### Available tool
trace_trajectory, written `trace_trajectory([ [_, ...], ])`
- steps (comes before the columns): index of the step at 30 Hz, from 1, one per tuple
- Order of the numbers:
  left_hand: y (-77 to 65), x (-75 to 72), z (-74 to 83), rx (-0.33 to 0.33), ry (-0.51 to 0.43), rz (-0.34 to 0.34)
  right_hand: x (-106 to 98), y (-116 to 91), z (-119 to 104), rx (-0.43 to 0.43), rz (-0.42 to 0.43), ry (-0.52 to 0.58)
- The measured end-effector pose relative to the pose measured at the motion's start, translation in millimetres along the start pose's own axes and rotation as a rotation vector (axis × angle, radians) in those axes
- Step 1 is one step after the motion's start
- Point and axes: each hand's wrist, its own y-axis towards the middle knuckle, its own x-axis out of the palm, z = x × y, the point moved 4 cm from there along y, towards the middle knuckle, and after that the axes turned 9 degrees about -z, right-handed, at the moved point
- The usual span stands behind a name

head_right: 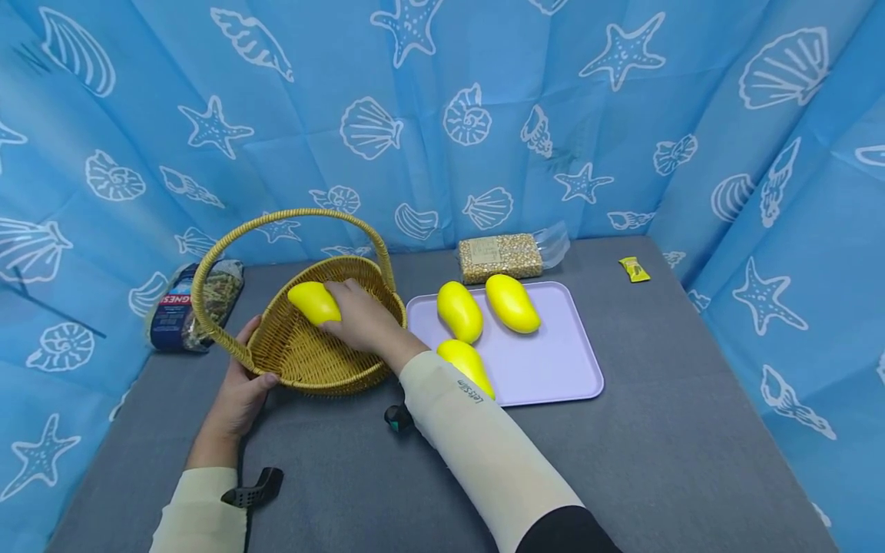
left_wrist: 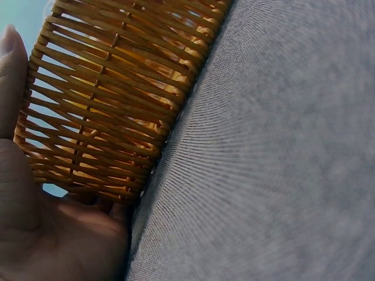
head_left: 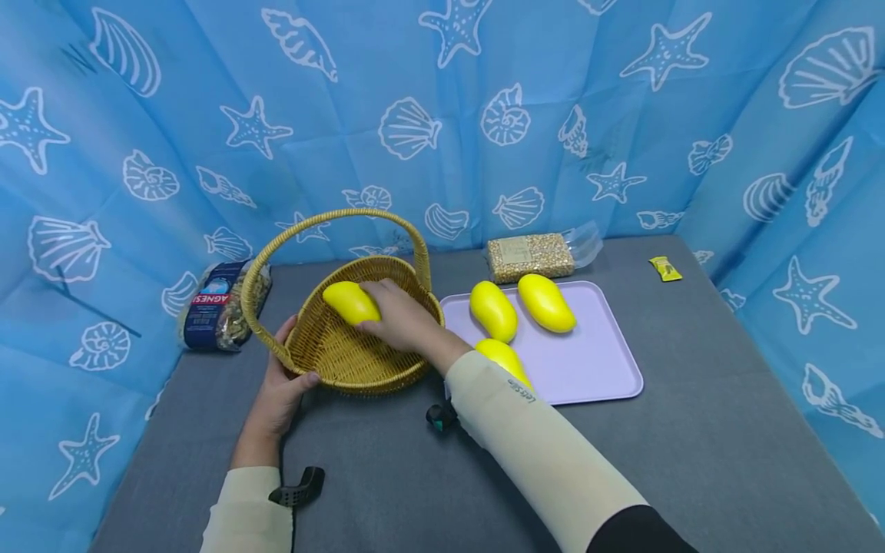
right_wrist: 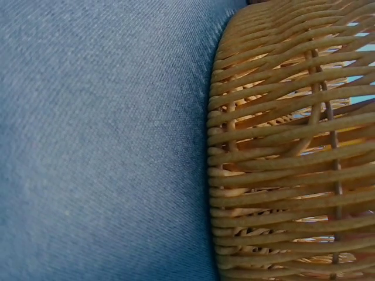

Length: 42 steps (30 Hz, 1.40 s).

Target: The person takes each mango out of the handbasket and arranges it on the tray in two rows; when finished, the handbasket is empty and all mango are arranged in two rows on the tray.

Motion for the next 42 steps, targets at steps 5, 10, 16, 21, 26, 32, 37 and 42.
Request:
trace_trajectory([
  [5, 0.3, -0.1, 0.0, -0.006, 0.003, 0.001, -4, -4, -2, -0.015, 0.046, 0.02],
  [10, 0.1, -0.7, -1.5, -0.012, 0.002, 0.003, -10, -10, -7, -0.025, 0.09, 0.039],
  [16, 0.1, -0.9, -1.4, -0.006, 0.004, 0.0, -20, -19, -15, -0.033, 0.126, 0.064],
  [21, -0.3, -0.3, -0.3, -0.005, 0.014, -0.007, -28, -32, -23, -0.067, 0.136, 0.089],
  [26, -0.5, -0.6, -0.7, -0.01, 0.018, -0.001, -36, -49, -30, -0.12, 0.161, 0.113],
  [32, 0.0, -1.6, -2.1, -0.009, 0.017, 0.008, -44, -70, -33, -0.171, 0.169, 0.167],
  [37, -0.2, -0.4, -1.3, -0.004, 0.005, 0.004, -50, -88, -32, -0.189, 0.18, 0.214],
  [42, -1.0, 0.1, -0.6, 0.007, -0.017, -0.001, -54, -108, -24, -0.179, 0.191, 0.225],
])
